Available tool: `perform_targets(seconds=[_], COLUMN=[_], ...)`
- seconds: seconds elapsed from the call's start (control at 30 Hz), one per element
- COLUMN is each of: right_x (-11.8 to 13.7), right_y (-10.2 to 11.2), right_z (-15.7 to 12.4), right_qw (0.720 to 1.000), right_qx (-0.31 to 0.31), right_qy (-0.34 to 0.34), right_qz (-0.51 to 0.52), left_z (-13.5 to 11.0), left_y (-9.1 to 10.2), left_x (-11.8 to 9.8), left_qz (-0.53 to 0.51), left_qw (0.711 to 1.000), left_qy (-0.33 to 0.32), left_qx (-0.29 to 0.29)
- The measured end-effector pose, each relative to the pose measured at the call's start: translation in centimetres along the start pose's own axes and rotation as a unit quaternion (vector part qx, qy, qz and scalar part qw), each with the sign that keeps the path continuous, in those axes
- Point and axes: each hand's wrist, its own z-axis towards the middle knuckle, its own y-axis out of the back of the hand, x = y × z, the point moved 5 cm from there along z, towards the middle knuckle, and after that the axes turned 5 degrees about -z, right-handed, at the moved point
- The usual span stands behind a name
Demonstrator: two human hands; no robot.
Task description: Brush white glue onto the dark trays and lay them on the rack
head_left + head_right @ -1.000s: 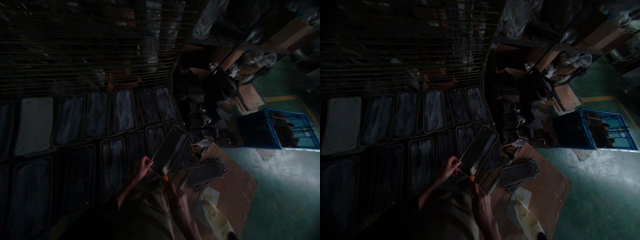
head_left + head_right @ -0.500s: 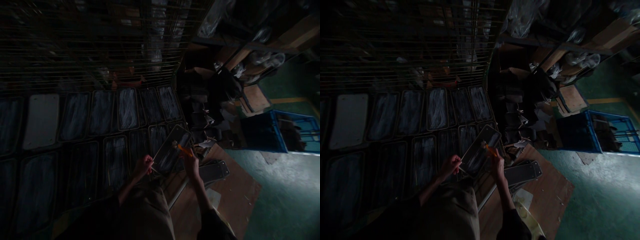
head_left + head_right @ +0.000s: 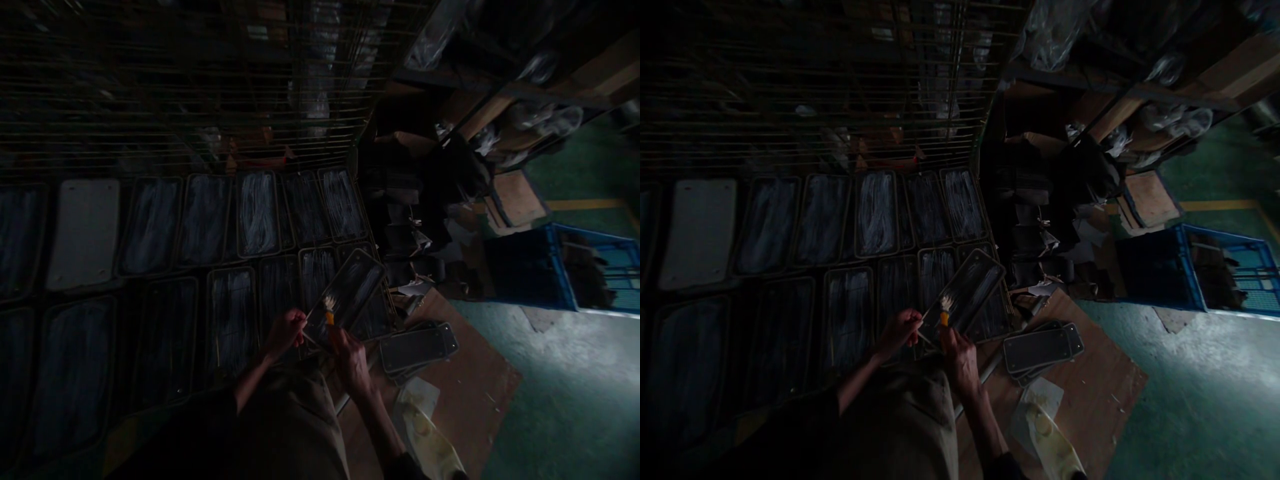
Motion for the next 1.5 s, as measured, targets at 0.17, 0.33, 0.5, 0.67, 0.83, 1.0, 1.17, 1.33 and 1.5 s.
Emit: perform_targets(seconds=[0.17,0.33,0.5,0.67,0.83,1.0,1.17,1.33,1.5], right_x=[1.5,-0.6,-5.5,-7.3,-5.1,-7.2,-9.5,-9.8,-10.5], right_y=[-1.2,-0.6,3.1,6.6,4.7,5.2,7.6,8.9,9.4], right_z=[-3.1,-2.7,1.5,3.5,3.2,6.1,9.8,11.0,9.8], right_qw=[0.985,0.951,0.944,0.919,0.934,0.919,0.898,0.902,0.896], right_qx=[0.015,0.001,-0.12,-0.26,-0.152,-0.187,-0.275,-0.296,-0.326], right_qy=[-0.066,-0.132,-0.17,-0.194,-0.176,-0.186,-0.162,-0.168,-0.172], right_qz=[0.158,0.279,0.255,0.226,0.272,0.294,0.303,0.264,0.247], left_z=[0.0,0.0,-0.1,0.1,0.3,0.4,0.5,0.5,0.3], left_y=[0.0,-0.1,-0.1,-0.1,-0.1,-0.2,-0.2,-0.3,-0.4], left_x=[0.3,0.1,-0.2,0.4,0.6,0.5,0.9,1.4,1.7], left_qz=[-0.028,-0.024,0.028,0.032,0.024,0.033,0.033,0.033,0.042], left_qw=[0.999,1.0,1.0,0.999,1.0,0.999,0.999,0.999,0.999], left_qy=[-0.024,-0.007,0.01,0.007,0.003,0.003,-0.004,0.004,-0.005], left_qx=[0.012,-0.009,0.003,0.004,0.009,0.006,0.0,-0.019,-0.026])
